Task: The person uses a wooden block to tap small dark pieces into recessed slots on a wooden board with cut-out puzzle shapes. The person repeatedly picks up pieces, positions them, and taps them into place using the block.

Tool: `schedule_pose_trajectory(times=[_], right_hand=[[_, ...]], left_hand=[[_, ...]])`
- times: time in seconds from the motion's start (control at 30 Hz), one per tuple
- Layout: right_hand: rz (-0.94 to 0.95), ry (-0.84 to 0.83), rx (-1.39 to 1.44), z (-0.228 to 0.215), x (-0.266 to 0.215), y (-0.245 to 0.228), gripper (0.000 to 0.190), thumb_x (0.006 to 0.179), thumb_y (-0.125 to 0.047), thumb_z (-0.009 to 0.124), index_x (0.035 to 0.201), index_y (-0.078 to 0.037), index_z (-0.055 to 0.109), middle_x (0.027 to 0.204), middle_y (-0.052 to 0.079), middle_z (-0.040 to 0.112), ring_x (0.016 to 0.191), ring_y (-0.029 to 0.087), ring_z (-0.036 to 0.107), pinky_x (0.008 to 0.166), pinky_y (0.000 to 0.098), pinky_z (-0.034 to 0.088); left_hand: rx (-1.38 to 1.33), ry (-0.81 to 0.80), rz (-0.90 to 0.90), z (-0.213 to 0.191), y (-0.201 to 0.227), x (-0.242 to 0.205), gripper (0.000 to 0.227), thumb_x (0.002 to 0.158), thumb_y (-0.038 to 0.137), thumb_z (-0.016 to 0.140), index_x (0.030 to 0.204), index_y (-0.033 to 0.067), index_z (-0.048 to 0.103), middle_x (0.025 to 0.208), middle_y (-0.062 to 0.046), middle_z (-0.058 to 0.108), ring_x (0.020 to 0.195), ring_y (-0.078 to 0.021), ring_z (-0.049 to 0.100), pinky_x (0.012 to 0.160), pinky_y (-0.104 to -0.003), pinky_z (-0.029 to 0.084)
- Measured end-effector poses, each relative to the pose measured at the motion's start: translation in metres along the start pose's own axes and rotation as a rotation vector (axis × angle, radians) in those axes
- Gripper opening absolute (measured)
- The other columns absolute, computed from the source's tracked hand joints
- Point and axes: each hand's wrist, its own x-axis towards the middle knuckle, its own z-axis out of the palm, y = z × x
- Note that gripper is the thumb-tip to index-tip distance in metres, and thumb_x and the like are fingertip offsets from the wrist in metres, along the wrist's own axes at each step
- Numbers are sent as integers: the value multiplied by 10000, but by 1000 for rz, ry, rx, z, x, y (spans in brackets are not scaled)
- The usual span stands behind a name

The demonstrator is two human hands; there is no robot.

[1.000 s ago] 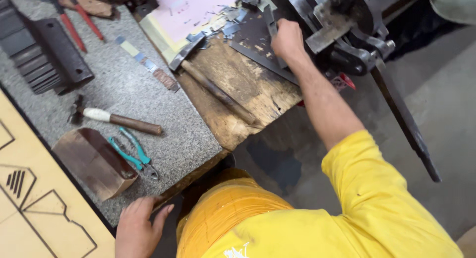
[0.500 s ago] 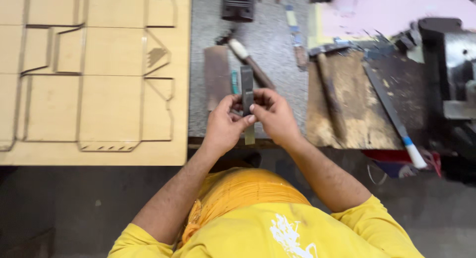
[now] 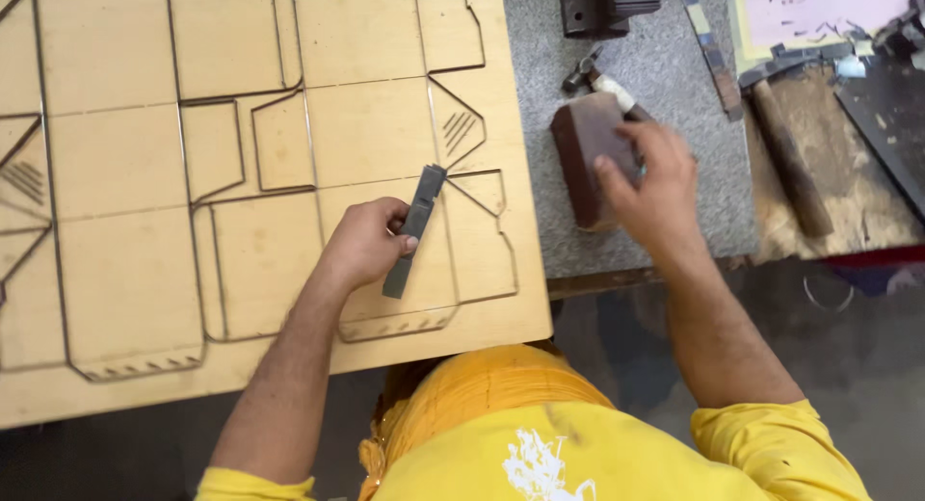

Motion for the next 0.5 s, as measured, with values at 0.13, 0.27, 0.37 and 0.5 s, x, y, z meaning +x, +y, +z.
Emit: schedule_pose_trajectory(times=[0.13, 0.27, 0.37, 0.5], right_hand=[[160, -24, -138, 36, 0, 12, 666, 994, -325, 802, 1497, -41, 469, 1352, 257, 613, 1212, 458, 595, 1005, 555, 494], [368, -112, -183, 47, 1, 11, 833, 937, -458, 834, 1530, -64, 400, 1388, 293, 558, 1268, 467, 554, 1014, 564, 467], [379, -98, -215, 45, 4, 0, 923, 833, -460, 880, 1499, -41, 398, 1396, 276, 573, 1276, 463, 566, 1037, 546, 469], [405, -111, -234, 45, 13, -12, 949, 800, -416, 886, 1506, -21, 389, 1374, 297, 584, 1237, 475, 592, 1011, 546, 485]], left_hand=[[228, -52, 76, -14, -18, 13, 202, 849, 147, 758, 1034, 68, 753, 981, -203, 740, 947, -387, 700, 866, -474, 552], [267, -78, 142, -38, -16, 20, 143, 864, 131, 743, 988, 61, 750, 949, -204, 732, 958, -390, 694, 851, -491, 544], [249, -110, 119, -73, -23, 47, 151, 877, 160, 732, 1012, 91, 742, 941, -193, 735, 918, -390, 700, 862, -486, 545], [80, -69, -55, -145, -30, 125, 265, 877, 154, 748, 1133, 92, 717, 882, -116, 727, 701, -282, 715, 632, -430, 580]])
